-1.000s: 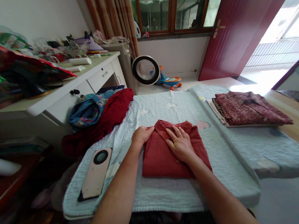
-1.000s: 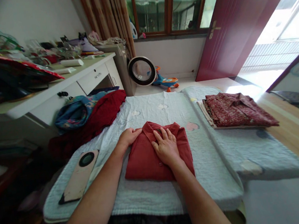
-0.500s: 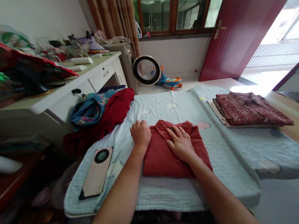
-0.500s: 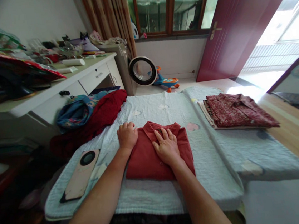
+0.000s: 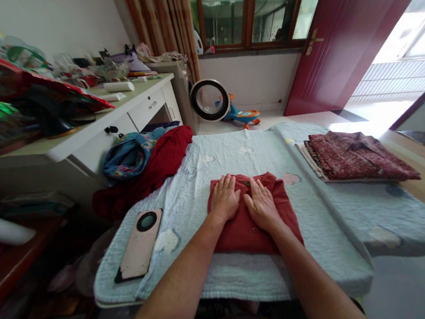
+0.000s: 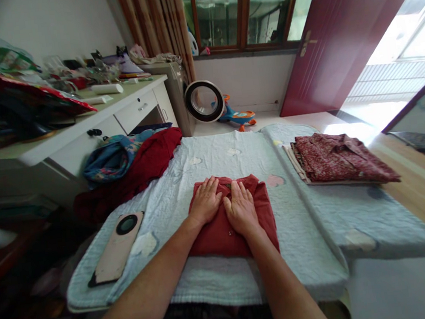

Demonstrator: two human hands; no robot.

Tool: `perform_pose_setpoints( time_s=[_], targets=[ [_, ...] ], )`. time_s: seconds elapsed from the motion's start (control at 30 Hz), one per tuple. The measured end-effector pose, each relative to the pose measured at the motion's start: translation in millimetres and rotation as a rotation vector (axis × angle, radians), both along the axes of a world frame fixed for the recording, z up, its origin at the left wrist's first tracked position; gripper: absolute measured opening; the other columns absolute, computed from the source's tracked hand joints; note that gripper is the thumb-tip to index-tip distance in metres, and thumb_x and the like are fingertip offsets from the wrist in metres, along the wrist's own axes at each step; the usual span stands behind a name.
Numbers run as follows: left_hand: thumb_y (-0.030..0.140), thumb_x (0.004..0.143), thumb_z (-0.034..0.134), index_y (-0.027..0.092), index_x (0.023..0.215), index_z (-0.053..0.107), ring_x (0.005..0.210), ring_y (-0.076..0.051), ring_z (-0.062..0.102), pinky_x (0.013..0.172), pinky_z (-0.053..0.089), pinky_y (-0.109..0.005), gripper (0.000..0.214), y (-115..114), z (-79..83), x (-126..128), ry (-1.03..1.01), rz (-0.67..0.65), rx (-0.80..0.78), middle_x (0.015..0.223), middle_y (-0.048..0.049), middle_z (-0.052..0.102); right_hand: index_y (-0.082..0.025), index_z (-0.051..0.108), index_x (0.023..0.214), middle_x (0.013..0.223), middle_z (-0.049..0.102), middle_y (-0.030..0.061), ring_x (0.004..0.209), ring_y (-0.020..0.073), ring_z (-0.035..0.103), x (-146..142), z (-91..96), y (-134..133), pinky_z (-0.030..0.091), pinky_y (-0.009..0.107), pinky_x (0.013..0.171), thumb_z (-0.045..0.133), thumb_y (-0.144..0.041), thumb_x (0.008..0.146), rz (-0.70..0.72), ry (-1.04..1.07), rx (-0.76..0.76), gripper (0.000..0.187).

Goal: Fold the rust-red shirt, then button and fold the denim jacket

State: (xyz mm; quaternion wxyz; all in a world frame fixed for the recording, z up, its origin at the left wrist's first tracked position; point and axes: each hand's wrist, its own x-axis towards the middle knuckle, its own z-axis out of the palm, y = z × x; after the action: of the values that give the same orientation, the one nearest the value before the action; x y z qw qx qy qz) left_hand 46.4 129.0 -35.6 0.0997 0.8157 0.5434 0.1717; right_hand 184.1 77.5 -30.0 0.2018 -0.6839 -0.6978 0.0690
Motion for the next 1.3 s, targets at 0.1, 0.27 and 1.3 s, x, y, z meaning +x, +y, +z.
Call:
perform_pose_setpoints(
  time_s=[0.1,0.27,1.3],
  targets=[
    [0.04,0.095,0.041,0.019,0.147,0.04,0.146,-0.033,0.024,0.118,0.02,-0.053,0.056,-3,3.7,2,0.049,0.051,0.016,0.157,-0.0102,0.033,-0.005,0.029,0.15,0.157,0.03,0.017,0.148,0.0262,0.018,-3,-2.7,-2,0.016,0.047,0.118,0.031,-0.036,0.097,-0.057,-0.036,0.037,0.062],
    [0.049,0.095,0.038,0.029,0.149,0.036,0.147,-0.036,0.021,0.113,0.017,-0.067,0.058,-3,3.0,2,0.045,0.067,-0.043,0.159,-0.0073,0.03,-0.01,0.033,0.15,0.159,0.025,0.0168,0.148,0.0346,0.014,-4,-5.8,0,0.016,0.055,0.116,0.041,-0.046,0.093,-0.142,-0.051,0.036,0.068],
    [0.027,0.097,0.032,0.027,0.148,0.037,0.147,-0.019,0.024,0.119,0.02,-0.049,0.051,-9,34.1,74,0.168,-0.421,0.148,0.159,0.0005,0.03,-0.015,0.068,0.09,0.092,0.068,0.0156,0.092,0.0279,0.058,89,-17.6,18,0.041,0.038,0.086,0.046,-0.031,0.083,-0.466,0.306,0.237,0.028]
  ],
)
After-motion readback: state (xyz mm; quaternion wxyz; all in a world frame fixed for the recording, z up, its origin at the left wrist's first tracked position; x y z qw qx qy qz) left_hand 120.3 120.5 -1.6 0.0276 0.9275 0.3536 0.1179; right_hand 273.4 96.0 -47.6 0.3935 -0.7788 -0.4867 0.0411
